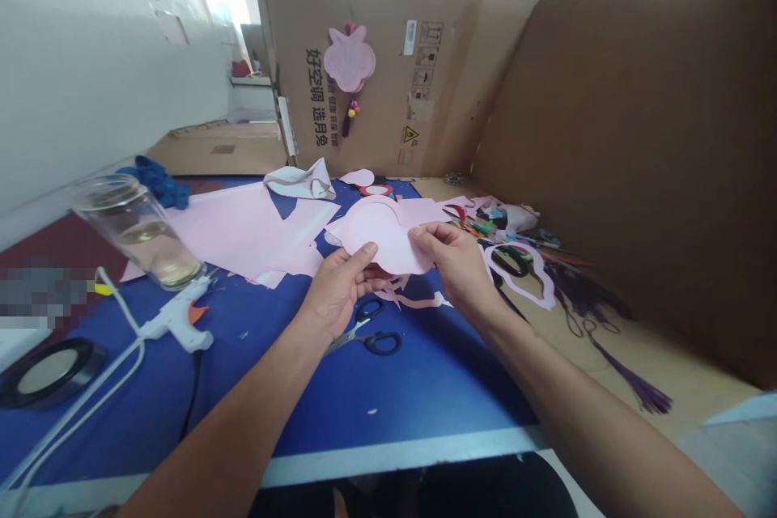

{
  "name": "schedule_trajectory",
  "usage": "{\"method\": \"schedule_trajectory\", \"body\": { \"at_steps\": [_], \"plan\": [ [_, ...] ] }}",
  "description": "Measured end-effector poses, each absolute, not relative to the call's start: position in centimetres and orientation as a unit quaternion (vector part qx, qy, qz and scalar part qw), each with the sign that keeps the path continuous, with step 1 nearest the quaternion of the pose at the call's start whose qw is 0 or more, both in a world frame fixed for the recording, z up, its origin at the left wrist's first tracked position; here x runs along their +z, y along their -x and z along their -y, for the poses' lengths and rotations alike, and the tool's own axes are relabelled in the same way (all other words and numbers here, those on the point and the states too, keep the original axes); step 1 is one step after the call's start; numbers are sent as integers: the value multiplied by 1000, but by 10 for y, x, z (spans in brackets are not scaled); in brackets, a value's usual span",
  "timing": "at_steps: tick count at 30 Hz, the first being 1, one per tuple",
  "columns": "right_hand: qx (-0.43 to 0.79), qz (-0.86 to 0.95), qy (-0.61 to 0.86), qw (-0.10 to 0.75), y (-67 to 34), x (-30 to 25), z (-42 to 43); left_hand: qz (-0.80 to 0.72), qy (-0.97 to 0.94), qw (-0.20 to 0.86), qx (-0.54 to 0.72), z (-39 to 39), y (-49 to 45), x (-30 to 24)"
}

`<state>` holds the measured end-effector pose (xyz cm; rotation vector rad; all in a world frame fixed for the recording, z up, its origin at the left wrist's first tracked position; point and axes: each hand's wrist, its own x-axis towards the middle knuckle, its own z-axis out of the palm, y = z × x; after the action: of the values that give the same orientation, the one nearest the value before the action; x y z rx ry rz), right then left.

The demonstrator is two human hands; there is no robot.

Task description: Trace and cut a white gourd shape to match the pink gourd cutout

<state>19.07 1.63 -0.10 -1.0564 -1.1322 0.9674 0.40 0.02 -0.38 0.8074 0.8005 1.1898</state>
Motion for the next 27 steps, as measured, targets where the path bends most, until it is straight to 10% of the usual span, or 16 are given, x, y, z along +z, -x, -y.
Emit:
{"method": "schedule_trajectory", "body": {
  "at_steps": [27],
  "plan": [
    [419, 506, 455, 601, -176, 5, -5, -363, -365, 635, 576, -5, 5, 1]
  ]
}}
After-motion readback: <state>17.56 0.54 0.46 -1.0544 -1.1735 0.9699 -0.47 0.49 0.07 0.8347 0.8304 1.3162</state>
